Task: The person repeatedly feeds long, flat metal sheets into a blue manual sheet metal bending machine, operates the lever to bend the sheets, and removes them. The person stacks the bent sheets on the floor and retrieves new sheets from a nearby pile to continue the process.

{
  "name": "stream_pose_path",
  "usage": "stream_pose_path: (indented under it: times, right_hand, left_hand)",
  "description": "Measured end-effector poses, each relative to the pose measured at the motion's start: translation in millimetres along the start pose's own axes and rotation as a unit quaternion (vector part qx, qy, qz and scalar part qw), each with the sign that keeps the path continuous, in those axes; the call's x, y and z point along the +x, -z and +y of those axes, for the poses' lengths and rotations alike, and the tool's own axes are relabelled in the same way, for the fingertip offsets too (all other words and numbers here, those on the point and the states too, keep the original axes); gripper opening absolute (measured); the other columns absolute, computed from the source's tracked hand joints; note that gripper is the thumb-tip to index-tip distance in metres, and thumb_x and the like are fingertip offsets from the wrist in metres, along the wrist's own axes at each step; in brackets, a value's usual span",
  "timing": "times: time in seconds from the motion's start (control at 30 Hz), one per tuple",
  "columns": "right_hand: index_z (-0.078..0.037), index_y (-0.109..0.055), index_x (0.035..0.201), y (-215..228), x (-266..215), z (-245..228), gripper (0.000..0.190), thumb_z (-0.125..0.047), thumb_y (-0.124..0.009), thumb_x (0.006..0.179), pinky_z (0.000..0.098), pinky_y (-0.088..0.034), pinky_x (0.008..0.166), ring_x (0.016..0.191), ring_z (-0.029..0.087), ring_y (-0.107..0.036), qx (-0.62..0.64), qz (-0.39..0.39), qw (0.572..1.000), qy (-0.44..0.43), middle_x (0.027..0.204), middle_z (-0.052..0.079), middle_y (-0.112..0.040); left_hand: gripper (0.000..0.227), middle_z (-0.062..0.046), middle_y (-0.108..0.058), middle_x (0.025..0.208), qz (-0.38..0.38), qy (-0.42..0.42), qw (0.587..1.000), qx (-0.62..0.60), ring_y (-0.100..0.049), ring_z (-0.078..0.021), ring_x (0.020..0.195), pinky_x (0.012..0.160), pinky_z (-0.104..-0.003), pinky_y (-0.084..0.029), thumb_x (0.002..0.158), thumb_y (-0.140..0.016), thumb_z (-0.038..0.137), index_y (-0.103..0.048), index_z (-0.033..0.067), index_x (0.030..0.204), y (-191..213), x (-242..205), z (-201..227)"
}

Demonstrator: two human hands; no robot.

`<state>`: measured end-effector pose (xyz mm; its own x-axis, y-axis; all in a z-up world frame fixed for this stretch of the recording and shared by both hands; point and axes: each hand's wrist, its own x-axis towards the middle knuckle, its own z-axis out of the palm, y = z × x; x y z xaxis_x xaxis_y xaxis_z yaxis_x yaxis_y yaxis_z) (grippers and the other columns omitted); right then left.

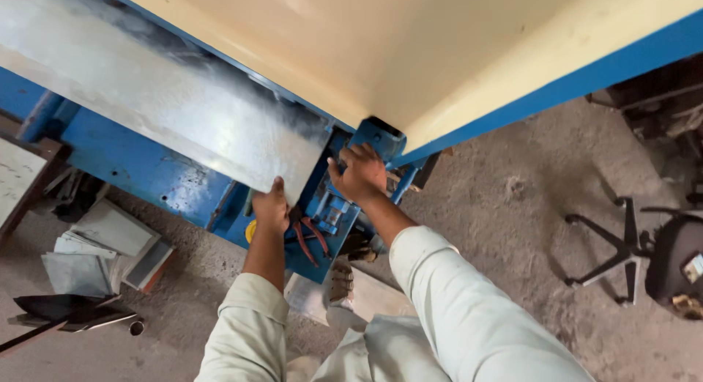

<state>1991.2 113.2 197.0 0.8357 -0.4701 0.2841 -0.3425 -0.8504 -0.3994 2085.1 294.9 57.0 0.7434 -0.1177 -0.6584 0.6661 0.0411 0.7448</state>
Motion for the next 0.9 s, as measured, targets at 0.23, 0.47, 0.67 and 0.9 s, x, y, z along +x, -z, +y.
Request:
stream_pose_path:
  times: [0.23,0.47,0.67,0.9]
  right_hand:
    - [-0.008,-0.067,0.081,0.7,2.2,3.8,0.024,-0.031,-0.073,0.089,0.0451,-0.053,0.082,0.091,0.032,-0.060,0.014,-0.001,1.000,0.013,0.085,0.009,-0.063]
    - [-0.009,-0.062,0.073,1.8,0.0,7.2,0.024,-0.026,-0.074,0.087,0.0459,-0.051,0.077,0.086,0.031,-0.058,0.051,0.019,0.998,0.016,0.080,0.008,-0.059]
    - [-0.009,-0.060,0.069,0.0,-0.4,10.3,0.024,-0.021,-0.073,0.086,0.0451,-0.051,0.074,0.083,0.031,-0.058,0.085,0.022,0.996,-0.004,0.077,0.007,-0.061]
    - [-0.008,-0.058,0.068,-2.0,0.4,11.6,0.029,-0.022,-0.075,0.086,0.0458,-0.052,0.073,0.081,0.033,-0.059,0.074,0.032,0.997,0.003,0.076,0.010,-0.060]
  left_hand:
    - [0.033,-0.014,-0.071,0.109,-0.045,-0.003,0.998,-0.052,-0.072,-0.0257,0.088,0.063,-0.038,-0.063,0.098,-0.066,0.011,-0.059,-0.0039,0.128,-23.0,1.1,-1.6]
    - [0.030,-0.014,-0.071,0.106,-0.029,-0.030,0.997,-0.059,-0.072,-0.0235,0.085,0.063,-0.037,-0.064,0.098,-0.066,0.012,-0.062,-0.0043,0.122,2.5,-15.6,-3.6]
    - [0.027,-0.014,-0.071,0.099,-0.010,-0.038,0.999,-0.031,-0.071,-0.0235,0.080,0.063,-0.038,-0.063,0.101,-0.067,0.014,-0.061,-0.0078,0.116,4.5,-9.6,-13.8]
    - [0.023,-0.011,-0.067,0.087,-0.035,-0.039,0.999,0.001,-0.067,-0.0185,0.069,0.060,-0.037,-0.061,0.098,-0.070,0.017,-0.059,-0.0013,0.106,11.5,-4.9,-16.4]
